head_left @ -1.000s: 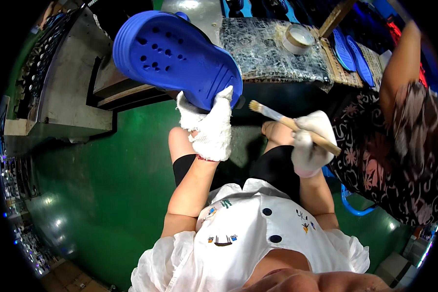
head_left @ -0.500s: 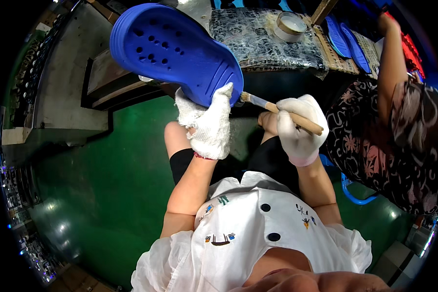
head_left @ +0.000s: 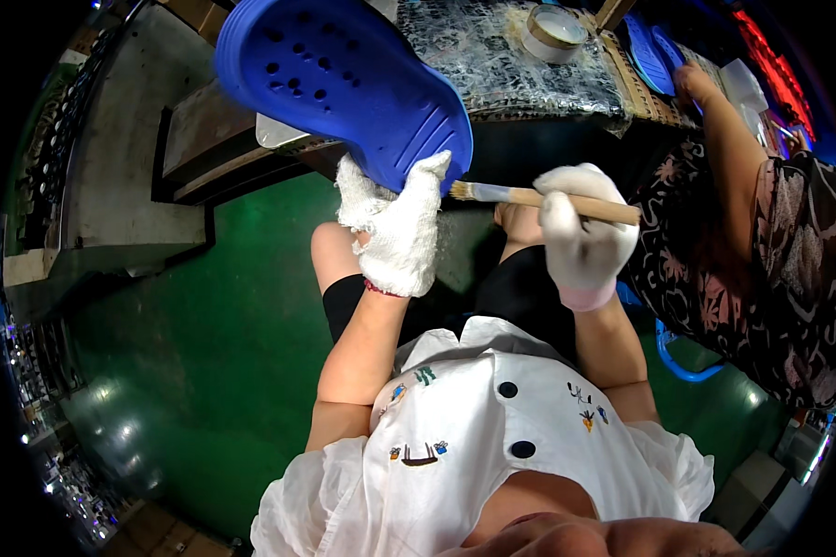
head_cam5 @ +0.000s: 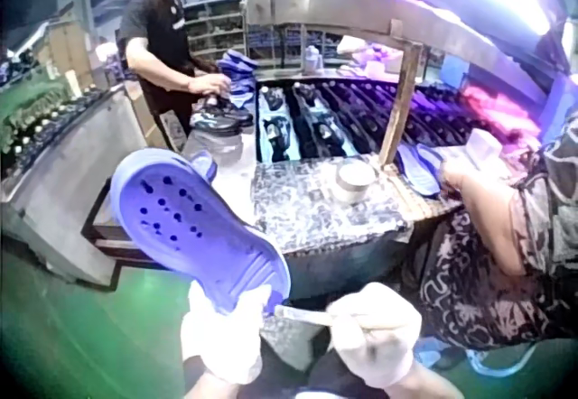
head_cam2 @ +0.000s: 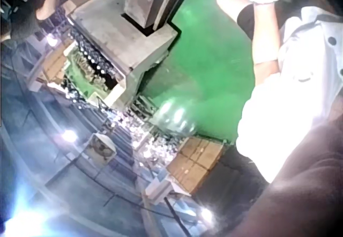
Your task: The person uses a brush to apply glue to the inner edges and bottom of blue shoe components, handling each piece one by one before placing them on a conveyor belt.
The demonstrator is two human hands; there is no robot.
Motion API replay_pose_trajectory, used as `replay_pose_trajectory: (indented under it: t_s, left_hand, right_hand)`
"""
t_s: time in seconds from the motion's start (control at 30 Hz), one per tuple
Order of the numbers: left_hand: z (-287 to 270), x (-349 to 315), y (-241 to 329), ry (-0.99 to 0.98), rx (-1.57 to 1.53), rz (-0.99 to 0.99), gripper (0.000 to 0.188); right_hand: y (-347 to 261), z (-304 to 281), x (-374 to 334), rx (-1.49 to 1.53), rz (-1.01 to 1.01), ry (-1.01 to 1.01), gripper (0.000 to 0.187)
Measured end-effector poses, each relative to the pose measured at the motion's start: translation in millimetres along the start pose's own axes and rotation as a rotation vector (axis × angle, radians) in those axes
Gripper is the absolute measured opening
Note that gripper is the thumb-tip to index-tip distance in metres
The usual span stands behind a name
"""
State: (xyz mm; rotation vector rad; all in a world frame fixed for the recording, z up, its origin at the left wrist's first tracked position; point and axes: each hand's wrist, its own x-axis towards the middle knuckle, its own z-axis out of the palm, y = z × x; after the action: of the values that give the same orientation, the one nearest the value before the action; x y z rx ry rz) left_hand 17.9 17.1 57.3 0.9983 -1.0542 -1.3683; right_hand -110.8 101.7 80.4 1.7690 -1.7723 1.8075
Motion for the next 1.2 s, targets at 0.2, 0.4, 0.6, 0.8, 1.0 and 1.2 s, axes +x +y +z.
replay_pose_trajectory:
  t_s: [0.2,0.4,0.6,0.8,1.0,1.2]
  left_hand:
    - [-2.6,6.8,-6.0,0.003,0.021,0.051,0.053]
    - [-11.2,26.8,-12.5,-0.102,0.023,0.053,0.042]
    - [23.0,22.3,-9.7,-0.373,-0.003,-0.24,0.032]
    - [102.5,-1.2,-55.7,-0.826,0.034,-0.569,0.019]
    - [233.5,5.1,-88.2,-1.017,0.156,-0.506,0.027]
    - [318.6,30.0,-91.0,-1.035,0.085,-0.371,0.032]
  right_hand:
    - [9.2,-0.2,-7.5,0.011,0.213,0.036,0.011]
    - [54.6,-10.7,-45.1,0.209,0.393,0.228,0.008]
    - [149.3,24.1,-148.7,0.225,0.738,0.237,0.016]
    - [170.2,33.2,-185.1,-0.228,0.715,-0.024,0.029]
    - [173.3,31.4,-186.2,-0.151,0.822,0.017,0.021]
    - [157.5,34.2,-167.1,0.06,0.895,0.068,0.017]
